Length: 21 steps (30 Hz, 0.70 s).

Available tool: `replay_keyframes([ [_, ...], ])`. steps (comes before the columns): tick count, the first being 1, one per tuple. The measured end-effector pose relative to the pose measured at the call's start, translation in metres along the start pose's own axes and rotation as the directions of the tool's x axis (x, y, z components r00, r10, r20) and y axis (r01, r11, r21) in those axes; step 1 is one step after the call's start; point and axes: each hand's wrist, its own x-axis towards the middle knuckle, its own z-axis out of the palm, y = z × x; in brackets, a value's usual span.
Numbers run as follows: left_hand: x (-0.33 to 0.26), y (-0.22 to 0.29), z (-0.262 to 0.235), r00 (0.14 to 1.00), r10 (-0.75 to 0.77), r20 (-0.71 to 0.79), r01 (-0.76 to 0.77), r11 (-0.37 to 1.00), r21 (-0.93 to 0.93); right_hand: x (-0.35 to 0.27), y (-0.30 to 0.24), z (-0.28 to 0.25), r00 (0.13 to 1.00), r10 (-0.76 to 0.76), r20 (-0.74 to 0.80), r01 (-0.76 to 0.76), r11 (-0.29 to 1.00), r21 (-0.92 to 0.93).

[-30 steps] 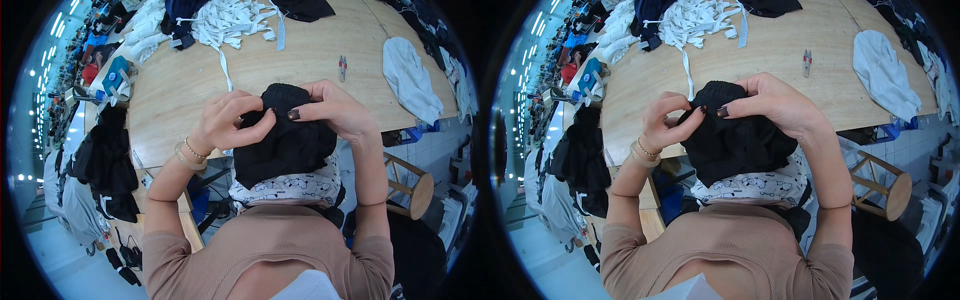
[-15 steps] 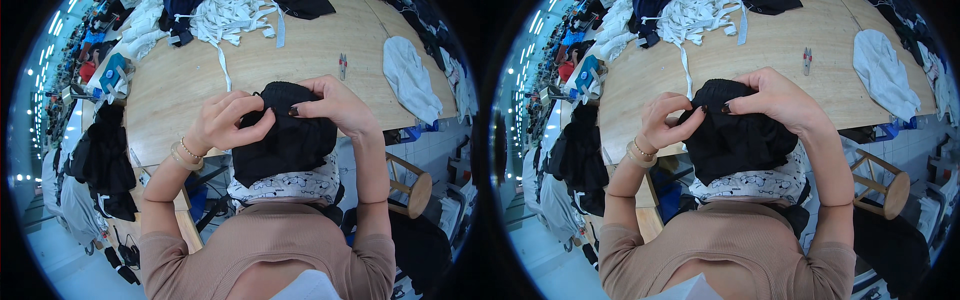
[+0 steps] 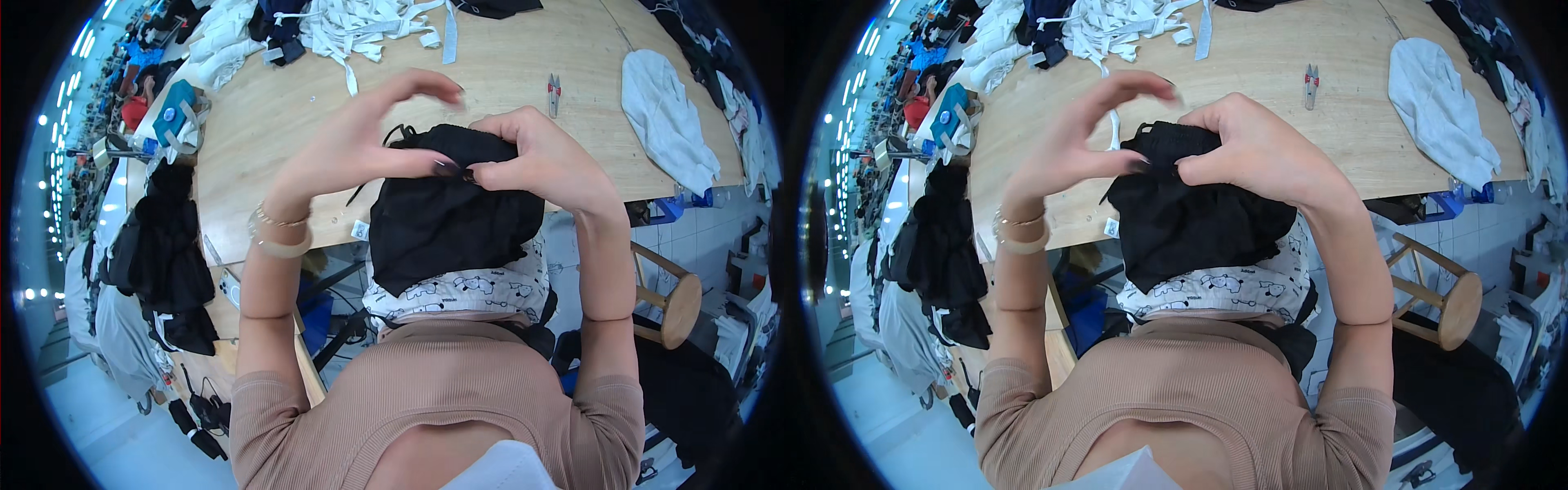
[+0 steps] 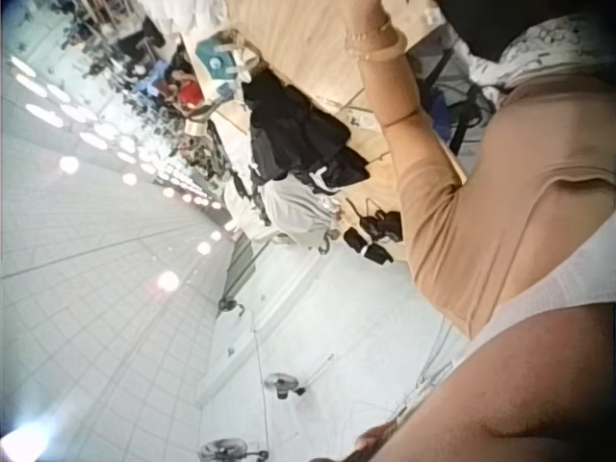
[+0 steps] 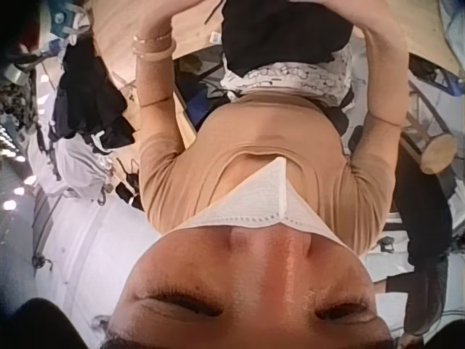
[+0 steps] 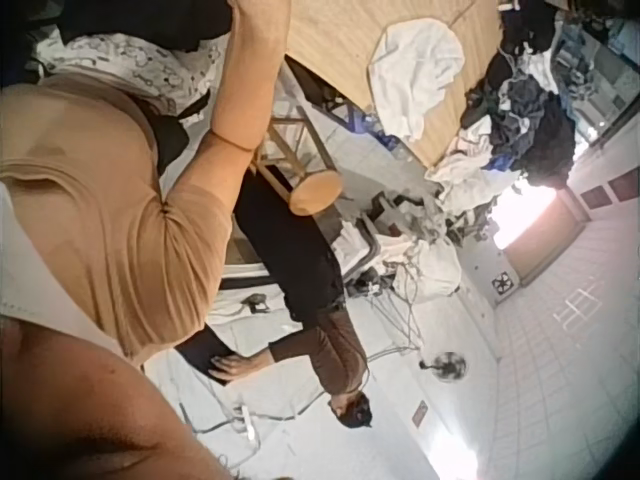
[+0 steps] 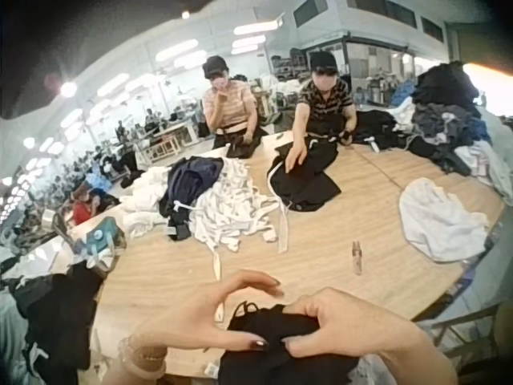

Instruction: The person trims loose threads from garments using thread snips, turns the clothes over by hand, and sorts them on a table.

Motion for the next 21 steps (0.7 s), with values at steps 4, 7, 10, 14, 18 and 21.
replay_keyframes([
  [4, 0.005, -0.011, 0.017, 0.900, -0.381, 0.212, 0.426, 0.873, -0.237, -0.005, 0.008, 0.002, 0.995, -0.013, -0.100, 0.009, 0.999, -0.045],
  [7, 0.004, -0.009, 0.027, 0.911, -0.371, 0.182, 0.409, 0.871, -0.271, -0.004, 0.016, -0.002, 0.994, -0.011, -0.108, -0.005, 0.990, -0.143],
  [10, 0.000, -0.014, 0.033, 0.892, -0.415, 0.176, 0.451, 0.819, -0.355, 0.002, 0.024, -0.005, 0.996, 0.009, -0.090, -0.023, 0.988, -0.156],
  [14, -0.005, -0.014, 0.042, 0.880, -0.453, 0.143, 0.450, 0.699, -0.555, 0.004, 0.030, -0.010, 1.000, -0.009, 0.007, 0.009, 0.999, -0.032],
  [18, -0.009, -0.016, 0.051, 0.866, -0.490, 0.103, 0.434, 0.632, -0.642, 0.010, 0.039, -0.017, 0.992, -0.004, 0.128, -0.007, 0.996, 0.092],
  [21, -0.010, -0.017, 0.057, 0.855, -0.515, 0.055, 0.371, 0.533, -0.760, 0.015, 0.048, -0.022, 0.996, -0.082, -0.027, 0.083, 0.996, 0.034],
])
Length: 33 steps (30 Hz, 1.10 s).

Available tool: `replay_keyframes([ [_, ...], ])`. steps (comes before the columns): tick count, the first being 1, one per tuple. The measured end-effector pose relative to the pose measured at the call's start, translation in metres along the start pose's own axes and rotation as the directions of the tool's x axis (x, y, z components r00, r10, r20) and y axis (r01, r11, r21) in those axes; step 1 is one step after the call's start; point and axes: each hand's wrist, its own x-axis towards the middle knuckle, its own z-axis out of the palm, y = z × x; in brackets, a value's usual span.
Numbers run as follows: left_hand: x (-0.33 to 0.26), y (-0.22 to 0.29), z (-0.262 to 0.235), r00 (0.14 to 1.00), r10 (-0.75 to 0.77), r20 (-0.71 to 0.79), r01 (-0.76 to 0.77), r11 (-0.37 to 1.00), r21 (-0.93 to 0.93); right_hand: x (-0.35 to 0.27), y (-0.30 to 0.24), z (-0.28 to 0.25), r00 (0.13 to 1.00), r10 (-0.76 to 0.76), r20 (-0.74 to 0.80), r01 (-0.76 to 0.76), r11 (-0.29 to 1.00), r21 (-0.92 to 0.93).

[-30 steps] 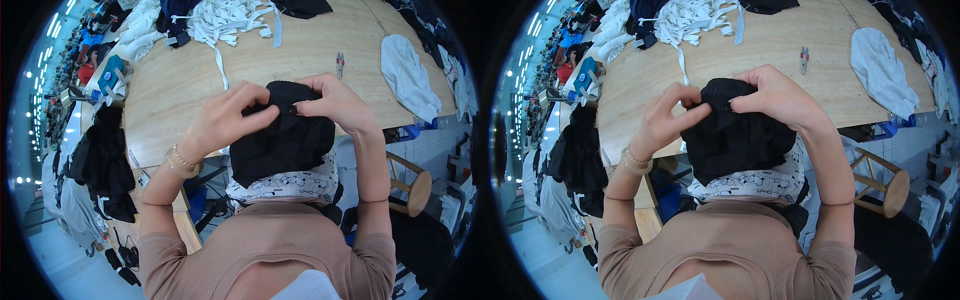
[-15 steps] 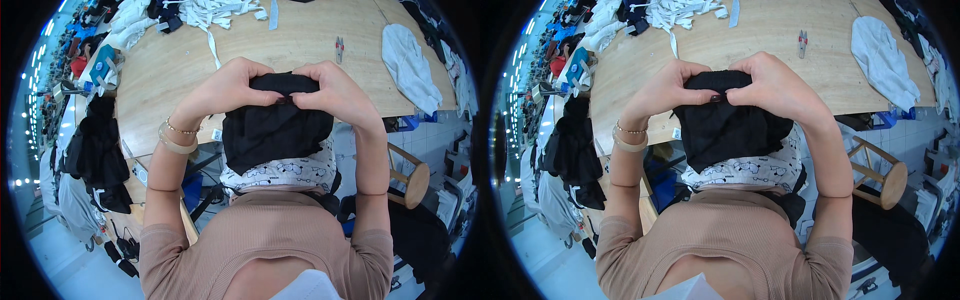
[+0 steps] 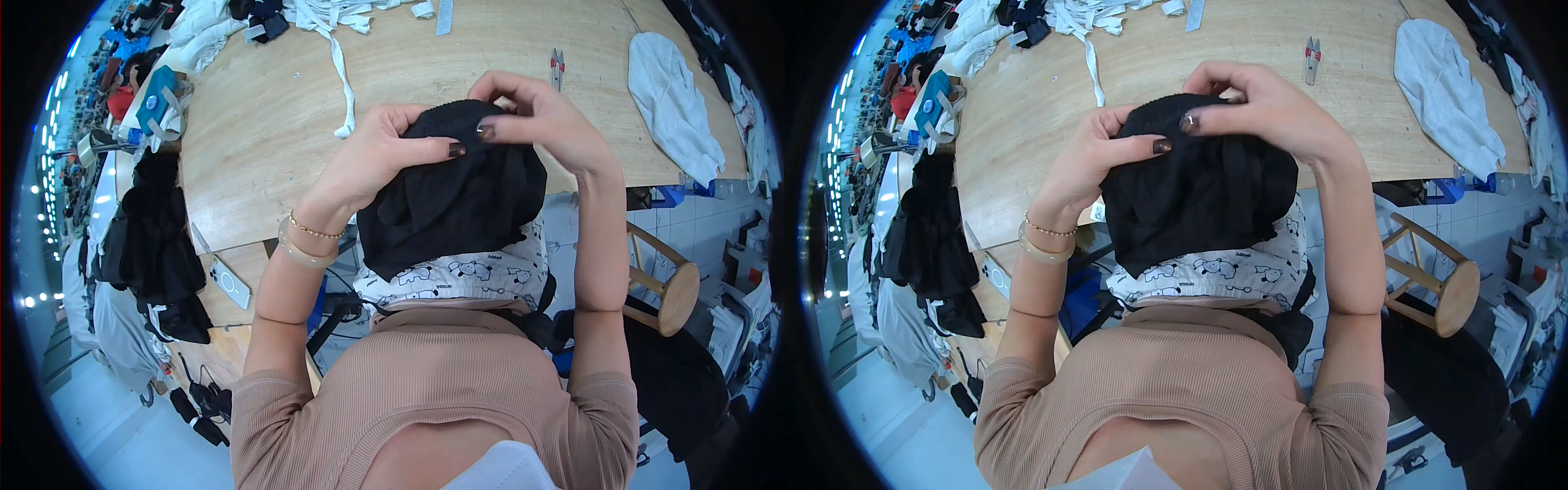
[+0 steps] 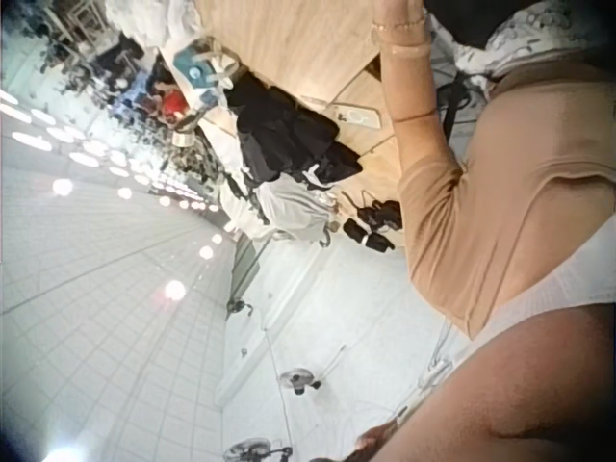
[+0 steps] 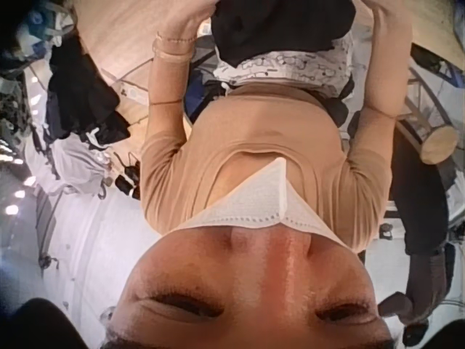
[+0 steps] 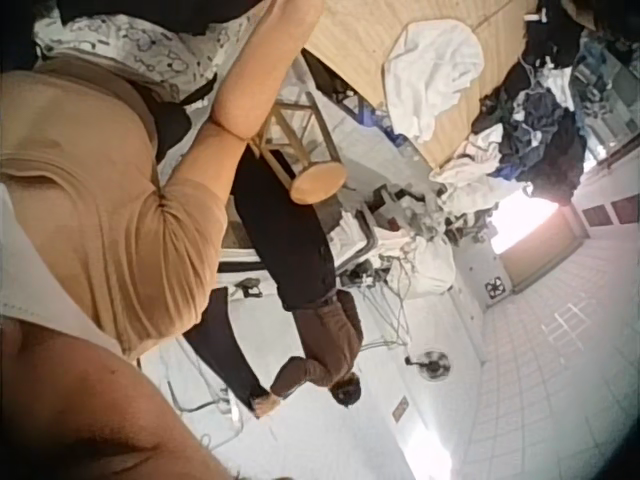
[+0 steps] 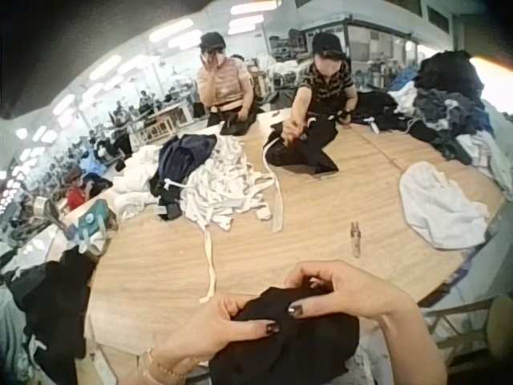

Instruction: The person trims loose threads from garments using thread snips, turns the clothes over by hand, and sorts them on a table.

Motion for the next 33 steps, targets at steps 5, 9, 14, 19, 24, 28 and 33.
replay_keyframes([
  [5, -0.002, 0.001, 0.009, 0.997, 0.041, -0.060, -0.050, 0.987, -0.151, 0.026, 0.093, -0.076, 0.713, -0.164, -0.682, -0.274, 0.829, -0.487],
  [9, -0.005, 0.000, 0.013, 0.994, 0.073, -0.080, -0.083, 0.989, -0.124, 0.037, 0.140, -0.079, 0.414, -0.275, -0.868, -0.798, 0.349, -0.491],
  [14, -0.010, 0.006, 0.017, 0.990, 0.127, -0.060, -0.135, 0.981, -0.137, 0.042, 0.150, -0.104, 0.463, -0.073, -0.883, -0.791, 0.415, -0.449],
  [19, -0.010, 0.009, 0.018, 0.983, 0.163, -0.089, -0.174, 0.976, -0.133, 0.025, 0.154, -0.109, 0.569, -0.007, -0.822, -0.561, 0.728, -0.395],
  [24, -0.008, 0.007, 0.015, 0.961, 0.211, -0.182, -0.233, 0.965, -0.115, -0.015, 0.027, -0.004, 0.731, 0.009, -0.683, 0.130, 0.980, 0.151],
  [28, -0.001, 0.008, 0.016, 0.932, 0.278, -0.232, -0.290, 0.957, -0.015, -0.049, -0.011, 0.040, 0.875, -0.011, -0.485, 0.221, 0.899, 0.379],
  [33, -0.001, 0.011, 0.015, 0.930, 0.299, -0.215, -0.294, 0.954, 0.056, -0.053, -0.025, 0.069, 0.869, 0.009, -0.494, 0.006, 1.000, 0.030],
])
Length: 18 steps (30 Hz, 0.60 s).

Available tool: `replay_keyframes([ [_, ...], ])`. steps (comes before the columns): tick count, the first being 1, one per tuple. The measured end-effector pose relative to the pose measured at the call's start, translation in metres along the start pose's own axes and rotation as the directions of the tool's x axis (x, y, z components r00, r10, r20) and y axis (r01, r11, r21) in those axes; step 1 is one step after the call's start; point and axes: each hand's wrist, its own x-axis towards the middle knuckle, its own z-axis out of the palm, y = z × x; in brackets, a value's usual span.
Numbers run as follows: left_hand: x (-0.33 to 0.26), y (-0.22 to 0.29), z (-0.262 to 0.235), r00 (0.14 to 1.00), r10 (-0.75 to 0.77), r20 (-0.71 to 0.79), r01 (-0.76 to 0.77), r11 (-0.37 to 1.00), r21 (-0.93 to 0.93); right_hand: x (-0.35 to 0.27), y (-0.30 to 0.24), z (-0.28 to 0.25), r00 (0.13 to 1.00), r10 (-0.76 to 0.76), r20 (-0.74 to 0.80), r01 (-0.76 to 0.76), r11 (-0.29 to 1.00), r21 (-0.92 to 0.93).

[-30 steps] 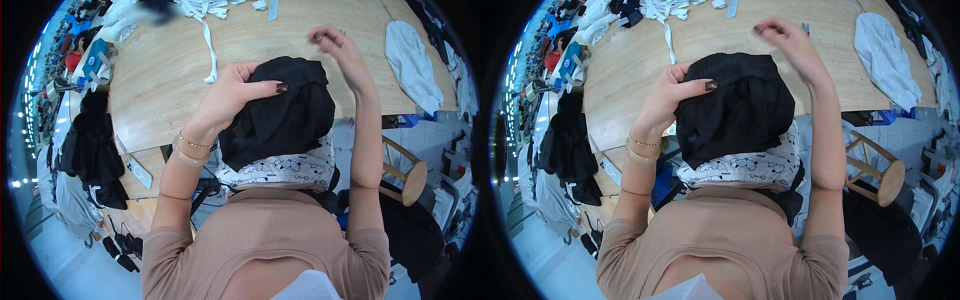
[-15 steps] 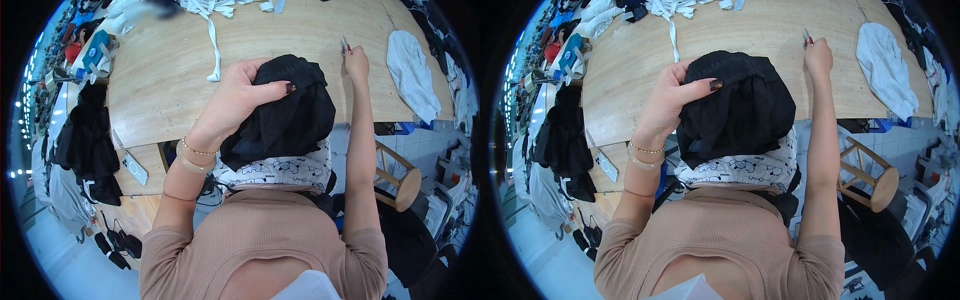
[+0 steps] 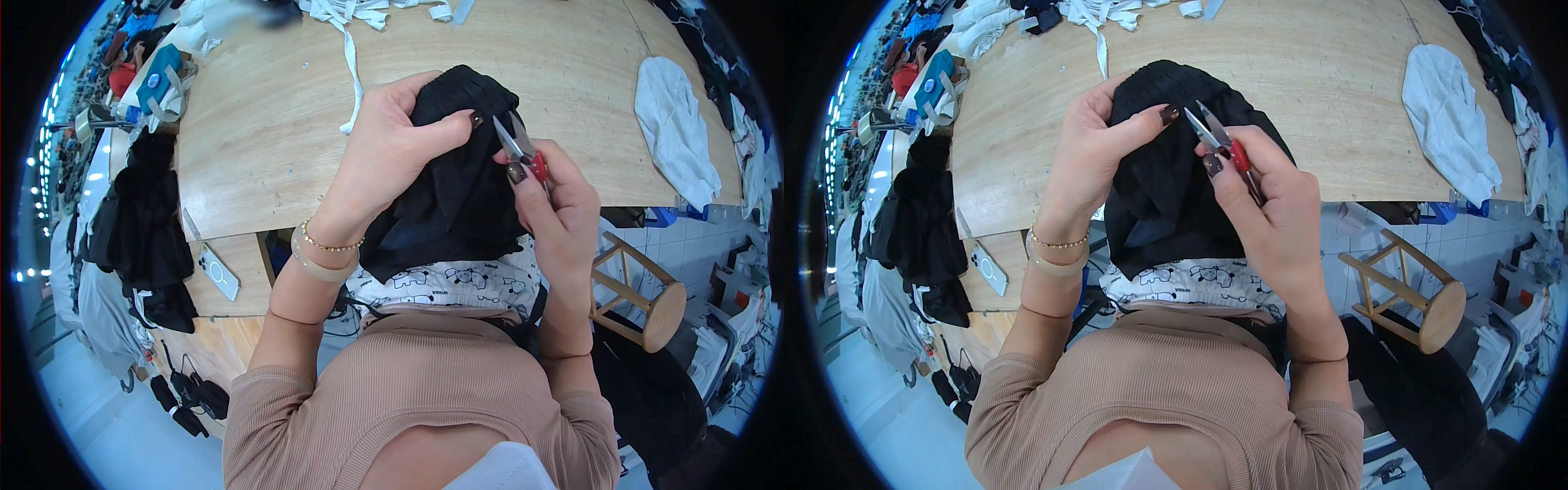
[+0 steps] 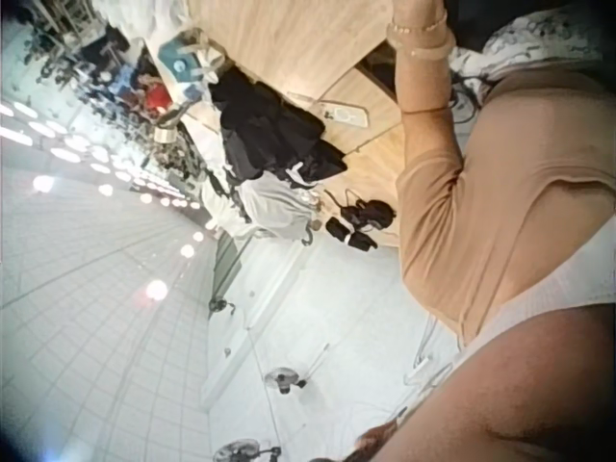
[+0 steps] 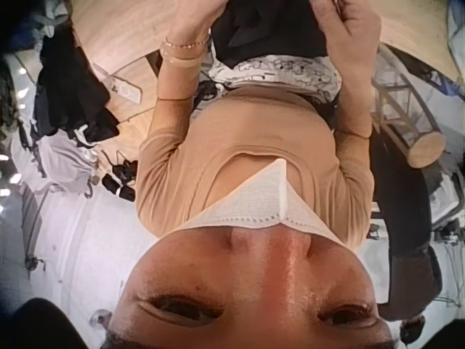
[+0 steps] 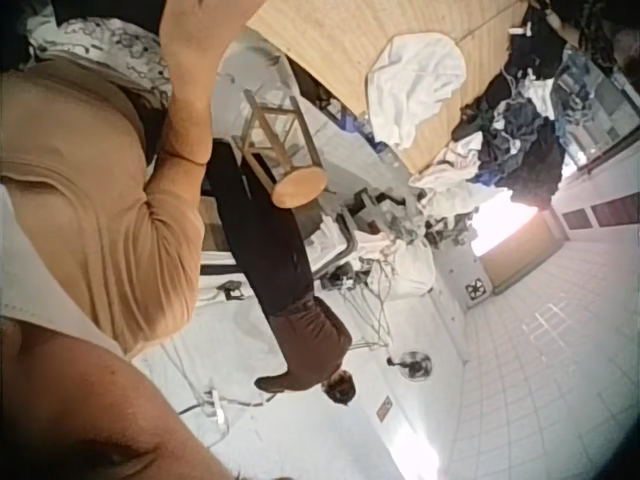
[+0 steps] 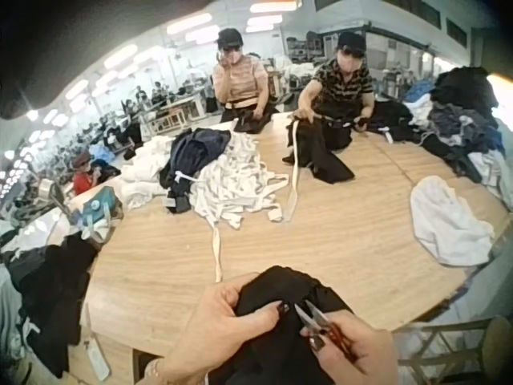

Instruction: The person trims loose threads from garments using thread snips, turns the clothes over by hand, and sorts them on a table.

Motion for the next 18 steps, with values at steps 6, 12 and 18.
replay_keyframes([
  [6, -0.0020, 0.0013, 0.0017, 1.000, 0.031, 0.002, -0.031, 0.999, 0.033, 0.0031, -0.0012, 0.0043, 0.998, -0.055, -0.026, 0.052, 0.994, -0.093],
  [12, -0.0036, 0.0014, 0.0033, 0.999, 0.039, 0.001, -0.039, 0.999, 0.023, 0.0023, 0.0010, 0.0047, 0.996, -0.086, -0.038, 0.081, 0.989, -0.121],
  [18, -0.0038, 0.0019, 0.0040, 0.999, 0.034, 0.002, -0.034, 0.999, 0.010, 0.0006, -0.0010, 0.0043, 0.996, -0.077, -0.036, 0.072, 0.988, -0.134],
])
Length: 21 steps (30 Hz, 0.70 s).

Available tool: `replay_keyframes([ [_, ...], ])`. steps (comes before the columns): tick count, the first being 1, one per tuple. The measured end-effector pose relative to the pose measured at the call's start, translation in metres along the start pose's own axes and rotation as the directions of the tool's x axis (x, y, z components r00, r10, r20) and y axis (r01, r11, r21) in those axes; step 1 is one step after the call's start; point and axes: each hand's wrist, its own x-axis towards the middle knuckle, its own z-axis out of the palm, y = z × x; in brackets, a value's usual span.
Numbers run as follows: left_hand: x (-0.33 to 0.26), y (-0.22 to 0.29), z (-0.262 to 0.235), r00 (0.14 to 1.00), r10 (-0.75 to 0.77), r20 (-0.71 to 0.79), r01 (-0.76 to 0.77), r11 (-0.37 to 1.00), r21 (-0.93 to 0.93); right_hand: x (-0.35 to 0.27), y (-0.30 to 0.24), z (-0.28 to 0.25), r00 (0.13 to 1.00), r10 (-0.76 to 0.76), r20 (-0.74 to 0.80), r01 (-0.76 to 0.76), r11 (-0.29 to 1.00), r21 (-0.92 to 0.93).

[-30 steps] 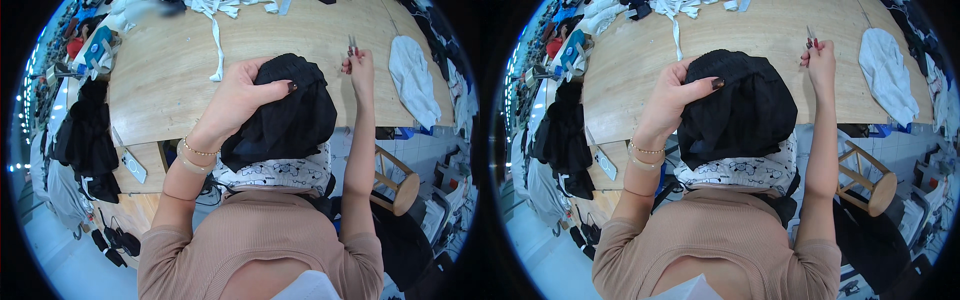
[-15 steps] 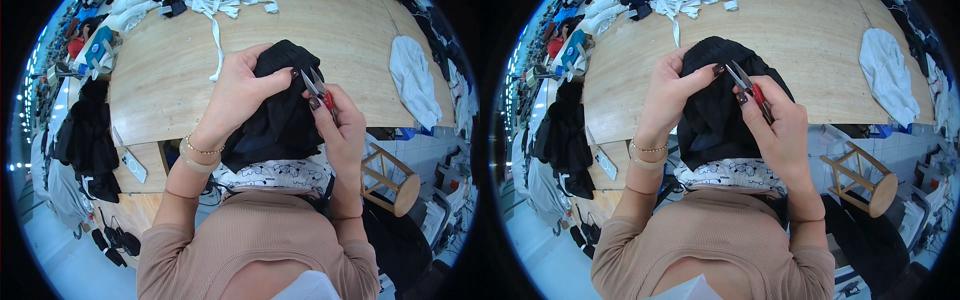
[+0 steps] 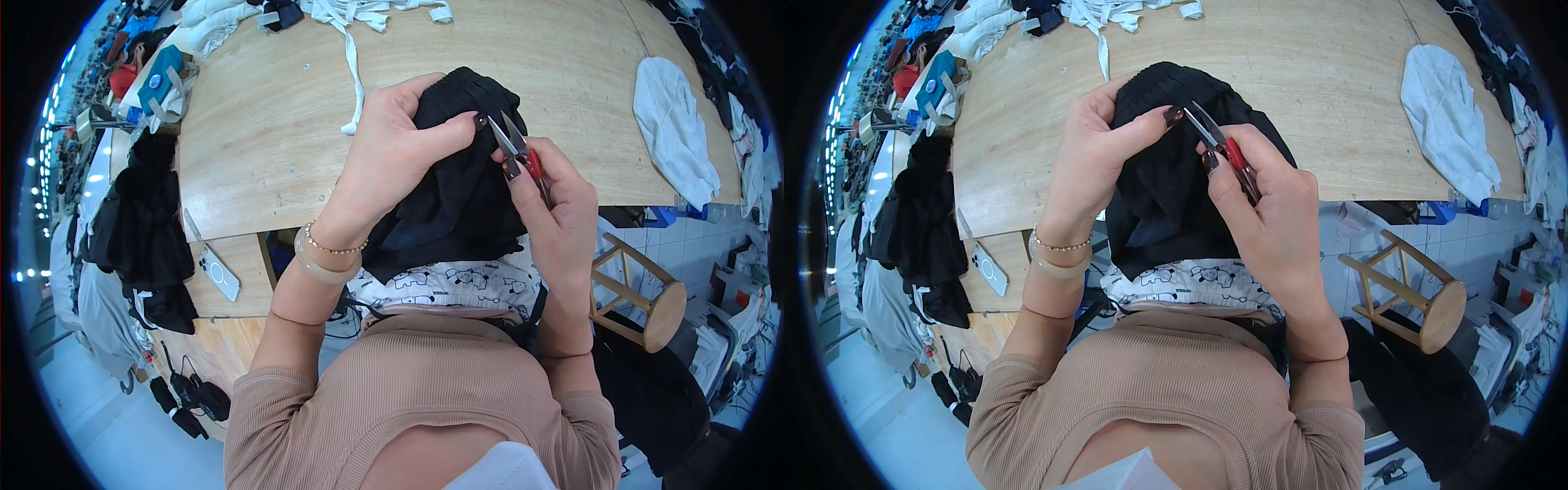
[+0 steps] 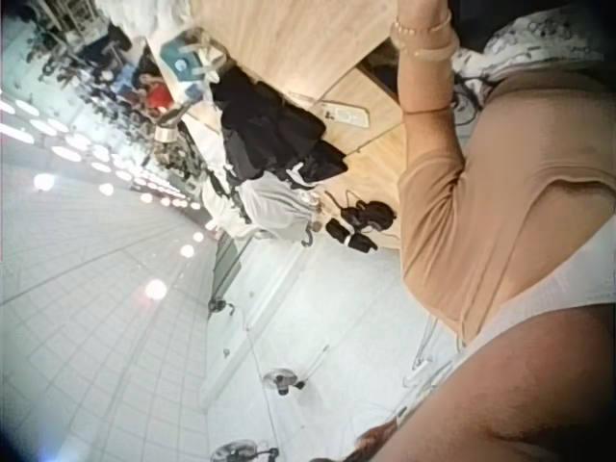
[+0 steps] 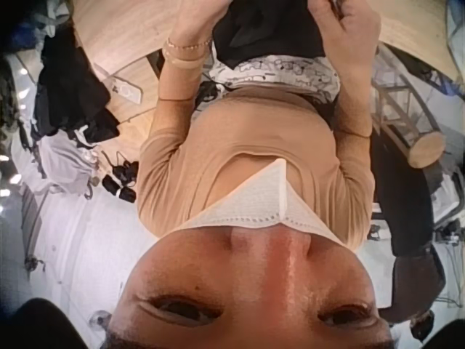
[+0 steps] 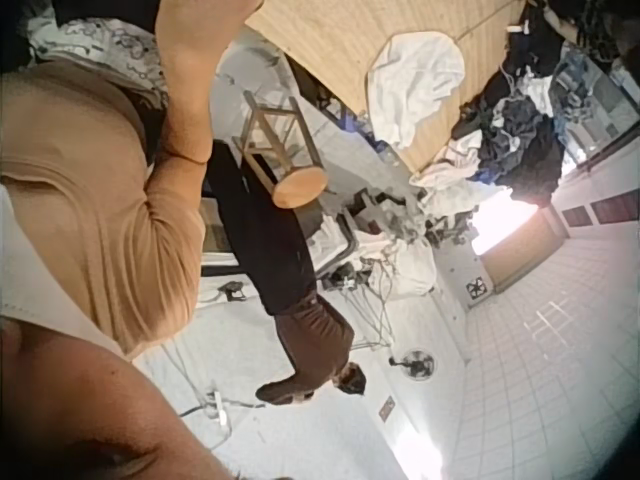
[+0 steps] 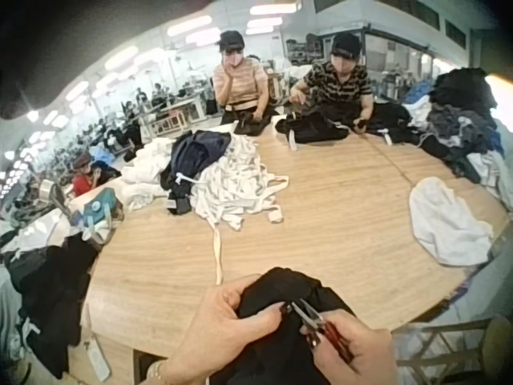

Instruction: The person trims loose threads from garments using thread snips, turns the clothes over by hand, and sorts them on a table.

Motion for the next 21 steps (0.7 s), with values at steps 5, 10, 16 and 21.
replay_keyframes([
  [5, 0.0002, -0.0006, -0.0006, 1.000, -0.001, 0.001, 0.001, 1.000, -0.019, 0.0002, -0.0039, 0.0021, 1.000, 0.008, -0.026, -0.008, 1.000, -0.002],
  [10, 0.0000, -0.0020, -0.0010, 1.000, -0.007, -0.007, 0.007, 1.000, -0.006, 0.0006, -0.0028, 0.0015, 0.998, -0.017, -0.058, 0.017, 1.000, 0.008],
  [16, 0.0006, -0.0033, 0.0003, 0.999, 0.029, -0.032, -0.028, 1.000, 0.010, -0.0001, -0.0053, -0.0001, 0.999, 0.028, 0.018, -0.028, 1.000, -0.009],
  [21, 0.0024, -0.0046, -0.0004, 0.999, 0.040, -0.028, -0.040, 0.999, 0.026, 0.0021, -0.0062, 0.0001, 1.000, 0.019, -0.023, -0.019, 1.000, -0.014],
])
